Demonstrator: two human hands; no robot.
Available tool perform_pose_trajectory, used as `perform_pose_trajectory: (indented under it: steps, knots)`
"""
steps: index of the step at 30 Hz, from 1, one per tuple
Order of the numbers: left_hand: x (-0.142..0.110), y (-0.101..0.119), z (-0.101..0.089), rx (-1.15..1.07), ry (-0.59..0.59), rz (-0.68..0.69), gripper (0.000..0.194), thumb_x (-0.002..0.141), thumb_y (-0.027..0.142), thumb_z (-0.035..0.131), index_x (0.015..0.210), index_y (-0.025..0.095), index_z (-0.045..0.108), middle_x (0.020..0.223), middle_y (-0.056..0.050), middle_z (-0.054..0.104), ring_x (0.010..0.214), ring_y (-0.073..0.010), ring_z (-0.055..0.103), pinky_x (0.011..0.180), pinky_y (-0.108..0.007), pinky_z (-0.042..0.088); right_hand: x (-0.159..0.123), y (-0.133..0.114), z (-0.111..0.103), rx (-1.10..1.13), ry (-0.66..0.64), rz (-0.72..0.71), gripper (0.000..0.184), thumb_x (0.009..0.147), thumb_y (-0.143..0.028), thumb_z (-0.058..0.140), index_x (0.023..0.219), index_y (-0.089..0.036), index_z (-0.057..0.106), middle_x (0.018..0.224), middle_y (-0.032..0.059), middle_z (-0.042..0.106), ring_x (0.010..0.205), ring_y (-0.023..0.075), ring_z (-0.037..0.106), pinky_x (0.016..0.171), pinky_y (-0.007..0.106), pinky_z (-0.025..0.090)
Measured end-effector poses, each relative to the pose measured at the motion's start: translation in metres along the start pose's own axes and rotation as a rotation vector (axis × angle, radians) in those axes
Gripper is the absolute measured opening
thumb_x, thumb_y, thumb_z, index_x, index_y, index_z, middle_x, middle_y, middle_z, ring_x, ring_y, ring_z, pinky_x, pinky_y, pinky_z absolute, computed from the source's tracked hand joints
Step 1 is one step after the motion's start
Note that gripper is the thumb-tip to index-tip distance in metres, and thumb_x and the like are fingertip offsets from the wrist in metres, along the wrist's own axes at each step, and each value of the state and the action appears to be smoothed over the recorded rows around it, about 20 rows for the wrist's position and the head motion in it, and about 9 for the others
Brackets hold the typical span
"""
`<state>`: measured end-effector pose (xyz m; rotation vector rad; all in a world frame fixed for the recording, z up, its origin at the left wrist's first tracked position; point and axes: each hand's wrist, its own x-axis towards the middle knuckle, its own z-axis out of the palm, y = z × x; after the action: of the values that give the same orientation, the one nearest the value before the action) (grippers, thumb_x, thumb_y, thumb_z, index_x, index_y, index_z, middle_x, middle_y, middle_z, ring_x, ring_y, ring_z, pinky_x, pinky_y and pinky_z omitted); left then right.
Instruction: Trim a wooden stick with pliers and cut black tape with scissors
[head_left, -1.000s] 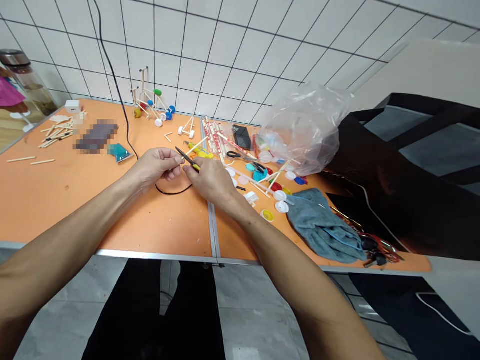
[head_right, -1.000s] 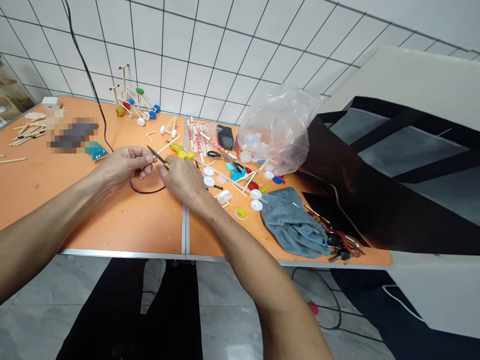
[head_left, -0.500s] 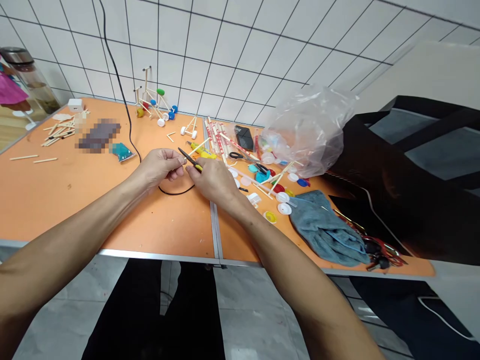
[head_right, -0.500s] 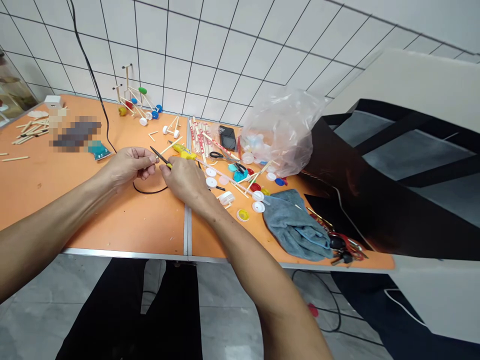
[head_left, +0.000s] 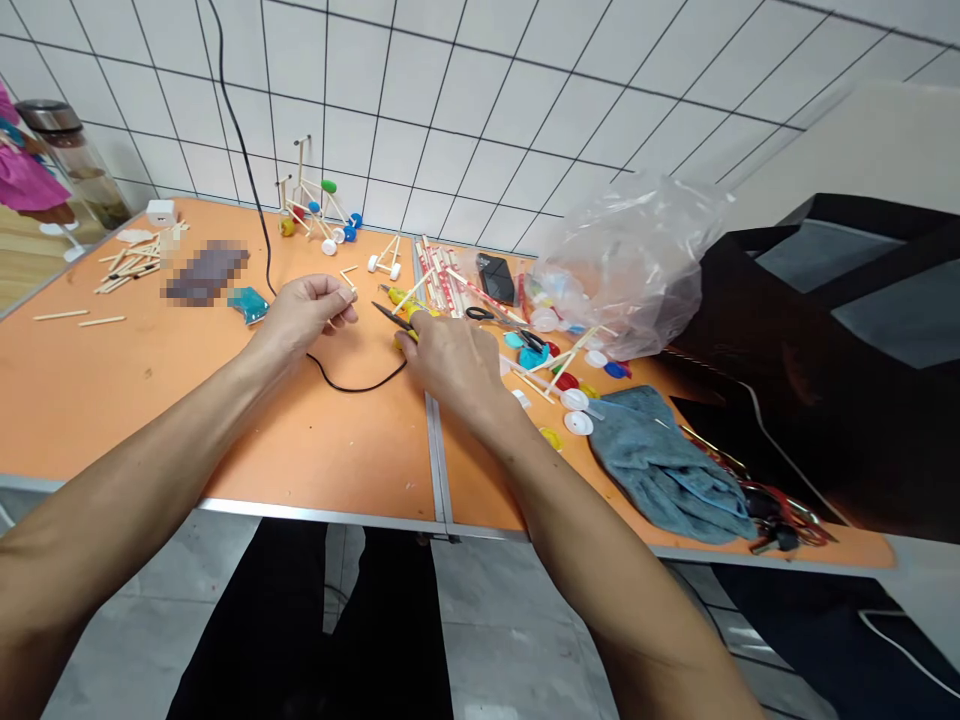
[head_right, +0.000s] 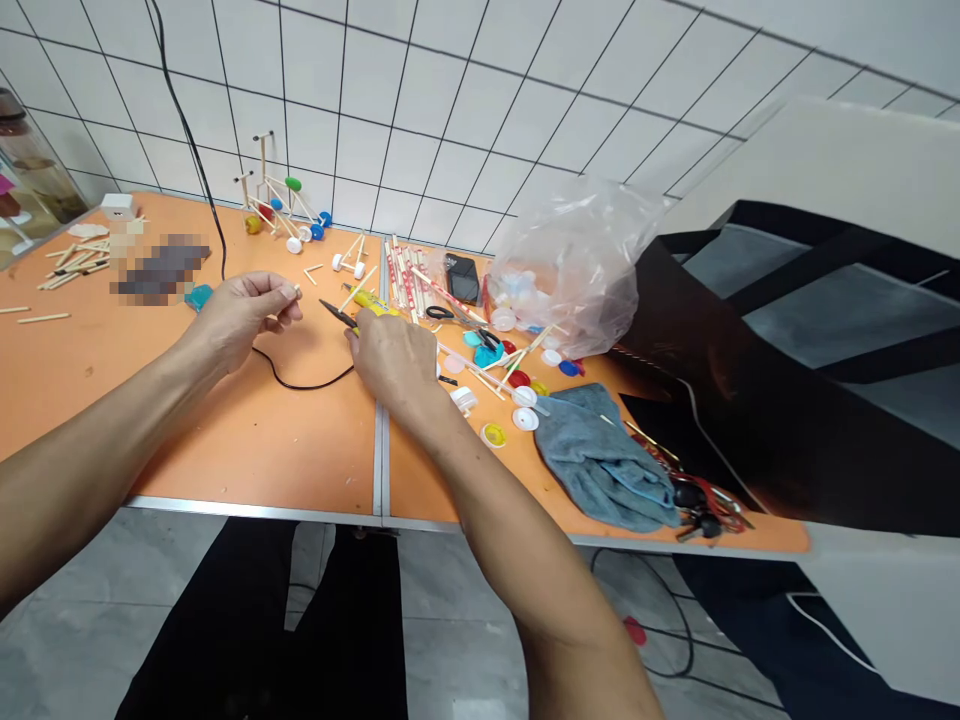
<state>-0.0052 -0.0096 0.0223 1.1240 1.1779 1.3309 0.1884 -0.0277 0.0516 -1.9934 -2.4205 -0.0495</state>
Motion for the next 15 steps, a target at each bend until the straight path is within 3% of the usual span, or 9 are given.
perform_pose_trajectory:
  steps: [3, 6, 10, 12, 15]
  knots:
    - [-0.002, 0.003, -0.002, 0.062, 0.015, 0.063, 0.021, 0.082, 0.02, 0.089, 0.068, 0.02, 0.073, 0.086, -0.004, 0.082, 0.09, -0.0163, 0.073, 0.084, -0.025, 0.054, -0.006, -0.001, -0.001, -0.042, -0.031, -0.105, 0.039, 0.118, -0.042, 0.05, 0.134, -0.019, 0.078, 0.127, 0.0211, 0.084, 0.121, 0.0393, 0.079, 0.084, 0.041, 0.052]
    - [-0.006, 0.004, 0.002, 0.08, -0.123, 0.031, 0.019, 0.08, 0.024, 0.092, 0.069, 0.02, 0.076, 0.096, -0.008, 0.085, 0.106, -0.0221, 0.076, 0.1, -0.031, 0.055, -0.013, -0.006, 0.0, -0.075, -0.068, -0.191, 0.04, 0.118, -0.043, 0.05, 0.136, -0.021, 0.078, 0.127, 0.0203, 0.084, 0.12, 0.0407, 0.079, 0.08, 0.041, 0.05]
    - [-0.005, -0.002, 0.003, 0.079, -0.198, 0.002, 0.018, 0.08, 0.024, 0.091, 0.069, 0.019, 0.078, 0.081, -0.006, 0.082, 0.084, -0.0181, 0.072, 0.088, -0.031, 0.055, -0.02, -0.011, -0.003, -0.105, -0.109, -0.274, 0.041, 0.119, -0.04, 0.047, 0.138, -0.021, 0.077, 0.126, 0.0208, 0.084, 0.116, 0.0393, 0.08, 0.075, 0.038, 0.046]
    - [0.0, -0.004, 0.0, 0.024, -0.149, -0.015, 0.02, 0.078, 0.023, 0.092, 0.068, 0.019, 0.075, 0.075, -0.004, 0.078, 0.074, -0.0146, 0.067, 0.08, -0.028, 0.054, -0.023, -0.011, -0.007, -0.115, -0.131, -0.313, 0.037, 0.118, -0.033, 0.047, 0.134, -0.02, 0.078, 0.124, 0.0198, 0.084, 0.114, 0.0368, 0.08, 0.073, 0.037, 0.043]
    - [0.008, -0.003, -0.007, -0.101, -0.043, -0.063, 0.024, 0.076, 0.02, 0.092, 0.068, 0.018, 0.07, 0.072, -0.002, 0.074, 0.075, -0.0128, 0.07, 0.079, -0.025, 0.055, -0.028, -0.006, -0.015, -0.108, -0.187, -0.376, 0.033, 0.117, -0.026, 0.05, 0.126, -0.019, 0.08, 0.123, 0.0164, 0.085, 0.111, 0.0328, 0.08, 0.069, 0.036, 0.036]
